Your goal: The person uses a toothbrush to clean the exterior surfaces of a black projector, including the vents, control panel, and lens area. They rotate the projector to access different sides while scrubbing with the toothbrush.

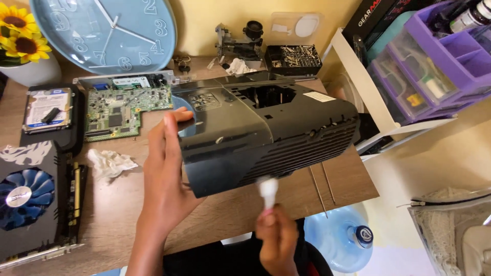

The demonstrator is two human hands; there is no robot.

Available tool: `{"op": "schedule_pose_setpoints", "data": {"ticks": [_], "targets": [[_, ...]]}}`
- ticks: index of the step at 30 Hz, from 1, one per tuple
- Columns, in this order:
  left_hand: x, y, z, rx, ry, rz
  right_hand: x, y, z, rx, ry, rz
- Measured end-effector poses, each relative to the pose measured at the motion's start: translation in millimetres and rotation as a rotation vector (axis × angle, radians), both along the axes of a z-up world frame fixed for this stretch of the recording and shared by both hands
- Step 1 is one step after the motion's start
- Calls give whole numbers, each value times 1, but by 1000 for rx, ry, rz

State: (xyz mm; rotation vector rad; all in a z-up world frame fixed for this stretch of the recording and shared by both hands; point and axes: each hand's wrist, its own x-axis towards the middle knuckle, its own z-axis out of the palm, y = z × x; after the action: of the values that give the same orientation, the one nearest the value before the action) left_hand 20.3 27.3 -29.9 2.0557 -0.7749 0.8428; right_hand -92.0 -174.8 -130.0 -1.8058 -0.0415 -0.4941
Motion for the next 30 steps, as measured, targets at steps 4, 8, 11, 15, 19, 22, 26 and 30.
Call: {"op": "schedule_pose_setpoints", "data": {"ticks": [4, 8, 11, 15, 19, 22, 26, 30], "targets": [[0, 2, 5, 0, 41, 16, 7, 10, 21, 58, -89, 30], [0, 0, 7, 11, 73, 41, 9, 5, 4, 32, 13, -183], [1, 0, 11, -9, 77, 19, 14, 6, 4, -113, -62, -33], [0, -1, 12, -19, 109, 64, 15, 9, 11, -95, -117, 83], [1, 3, 15, 2, 93, 60, 20, 10, 7, -13, -85, -11], [2, 1, 20, -5, 75, 39, 21, 9, 9, -100, -44, 11], [2, 0, 21, -33, 89, 40, 33, 12, 18, 189, -76, -2], [3, -2, 20, -29, 72, 29, 30, 10, 17, 79, 34, 118]]}}
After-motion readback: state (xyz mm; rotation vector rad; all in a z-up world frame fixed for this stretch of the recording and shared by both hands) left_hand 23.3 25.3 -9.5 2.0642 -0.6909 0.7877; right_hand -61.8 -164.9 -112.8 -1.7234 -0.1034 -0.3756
